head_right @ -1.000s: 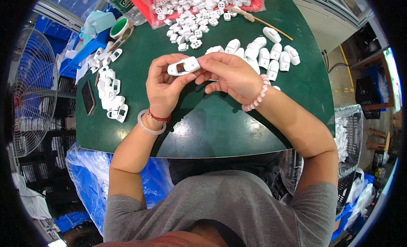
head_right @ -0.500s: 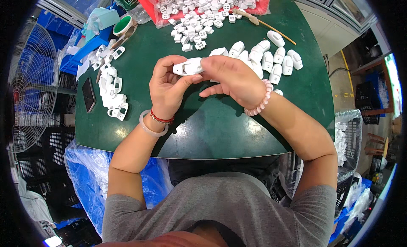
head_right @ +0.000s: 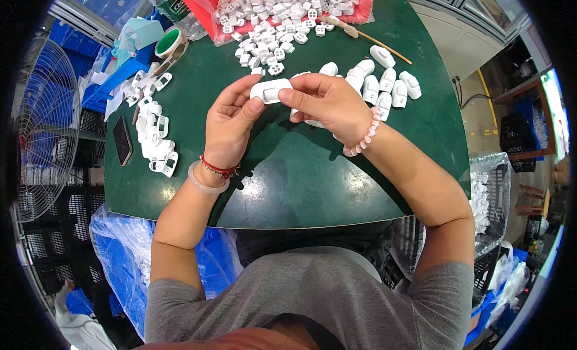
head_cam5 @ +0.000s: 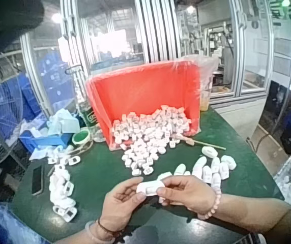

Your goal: The person assembles small white plastic housing components by hand at a workbench.

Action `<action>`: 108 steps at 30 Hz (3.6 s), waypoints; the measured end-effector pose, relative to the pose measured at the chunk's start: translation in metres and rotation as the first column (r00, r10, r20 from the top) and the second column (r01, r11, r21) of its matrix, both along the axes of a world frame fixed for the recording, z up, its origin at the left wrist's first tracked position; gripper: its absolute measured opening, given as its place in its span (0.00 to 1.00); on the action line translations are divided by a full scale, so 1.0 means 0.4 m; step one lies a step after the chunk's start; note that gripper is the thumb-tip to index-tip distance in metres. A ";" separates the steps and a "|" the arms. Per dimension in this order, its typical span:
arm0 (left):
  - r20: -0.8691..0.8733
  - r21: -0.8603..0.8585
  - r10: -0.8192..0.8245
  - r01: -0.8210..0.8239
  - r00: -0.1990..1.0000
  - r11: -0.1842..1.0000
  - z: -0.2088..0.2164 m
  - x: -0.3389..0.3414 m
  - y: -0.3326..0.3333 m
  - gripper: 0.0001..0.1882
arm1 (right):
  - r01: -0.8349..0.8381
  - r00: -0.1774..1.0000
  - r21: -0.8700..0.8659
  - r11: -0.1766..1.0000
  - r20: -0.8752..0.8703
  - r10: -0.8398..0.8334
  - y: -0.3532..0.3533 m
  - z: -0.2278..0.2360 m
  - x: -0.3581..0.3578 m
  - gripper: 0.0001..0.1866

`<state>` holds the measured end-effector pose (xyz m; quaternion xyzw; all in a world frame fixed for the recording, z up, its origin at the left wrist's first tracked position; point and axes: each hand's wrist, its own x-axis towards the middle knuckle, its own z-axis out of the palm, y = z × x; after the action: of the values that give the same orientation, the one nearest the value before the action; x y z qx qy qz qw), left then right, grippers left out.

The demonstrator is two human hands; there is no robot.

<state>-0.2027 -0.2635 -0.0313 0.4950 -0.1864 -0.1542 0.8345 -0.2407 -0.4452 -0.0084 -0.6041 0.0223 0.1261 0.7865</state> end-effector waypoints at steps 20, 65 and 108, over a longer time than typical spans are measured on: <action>-0.097 -0.043 -0.150 0.146 0.984 0.988 -0.009 0.011 0.017 0.17 | -0.068 0.982 -0.050 0.996 0.175 0.076 -0.012 0.002 0.004 0.13; 0.115 0.110 0.074 -0.087 0.991 0.990 -0.028 0.009 -0.019 0.16 | 0.206 0.885 -0.483 0.851 0.463 0.048 -0.060 -0.011 0.027 0.11; 0.874 0.464 -0.118 -0.881 0.472 -0.089 0.015 0.330 0.300 0.12 | -0.064 0.998 0.101 0.993 -0.020 0.067 -0.038 0.064 0.017 0.10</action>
<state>-0.0707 -0.1436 -0.0253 0.9434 -0.1523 0.2682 0.1221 -0.2339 -0.4603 0.0173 -0.5628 0.0054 0.1600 0.8110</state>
